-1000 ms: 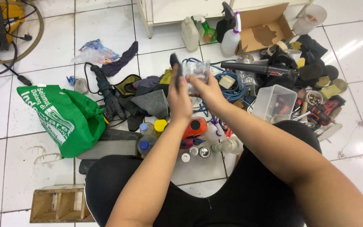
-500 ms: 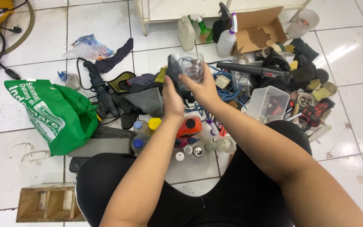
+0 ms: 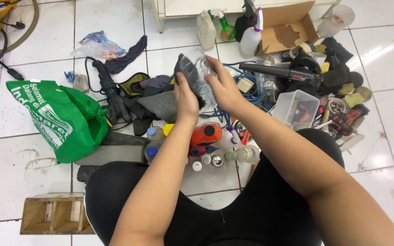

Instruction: The person sits on a tiled floor and wipes the exterior of several small containers, including a metal can, a plastic bottle, and a plastic tub, using a dark cloth. The person handles each item individually, wiping it down before setting it aside.

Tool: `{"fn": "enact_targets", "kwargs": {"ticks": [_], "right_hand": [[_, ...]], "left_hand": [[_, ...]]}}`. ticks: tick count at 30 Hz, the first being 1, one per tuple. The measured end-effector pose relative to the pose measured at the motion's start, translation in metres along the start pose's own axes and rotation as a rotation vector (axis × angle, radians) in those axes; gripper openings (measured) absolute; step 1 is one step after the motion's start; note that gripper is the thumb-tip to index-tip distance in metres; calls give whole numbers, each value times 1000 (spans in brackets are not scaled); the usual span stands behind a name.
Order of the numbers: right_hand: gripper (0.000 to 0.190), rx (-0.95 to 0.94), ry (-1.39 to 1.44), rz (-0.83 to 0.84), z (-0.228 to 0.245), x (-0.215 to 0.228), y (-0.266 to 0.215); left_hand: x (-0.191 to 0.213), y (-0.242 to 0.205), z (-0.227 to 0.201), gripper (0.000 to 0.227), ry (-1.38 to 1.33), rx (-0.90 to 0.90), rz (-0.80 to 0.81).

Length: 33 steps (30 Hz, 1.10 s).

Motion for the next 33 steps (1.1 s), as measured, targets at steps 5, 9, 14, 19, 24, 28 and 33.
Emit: {"fn": "enact_targets", "kwargs": {"ticks": [5, 9, 14, 19, 24, 28, 33], "right_hand": [[95, -158, 116, -60, -6, -7, -12], [82, -21, 225, 19, 5, -5, -12], [74, 147, 191, -79, -8, -5, -5], [76, 188, 148, -279, -23, -1, 2], [68, 130, 182, -26, -13, -8, -8], [69, 194, 155, -55, -15, -6, 0], [67, 317, 7, -303, -16, -1, 2]], "left_hand": [[-2, 1, -3, 55, -39, -181, 102], [-1, 3, -13, 52, -530, 158, 222], [0, 9, -19, 48, -542, 159, 219], [-3, -10, -25, 69, -147, 51, 78], [4, 16, -17, 52, -562, 190, 336], [-1, 2, -30, 55, -575, 271, 328], [-1, 0, -16, 67, -222, 66, 83]]}}
Point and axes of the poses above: each hand's wrist, its own y-axis towards the middle knuckle, its own x-axis out of the back of the hand, z = x × y, the point moved 3 cm from there along y, towards the middle knuckle, and after that the axes turned 3 degrees about -z, right-handed, at the moved point
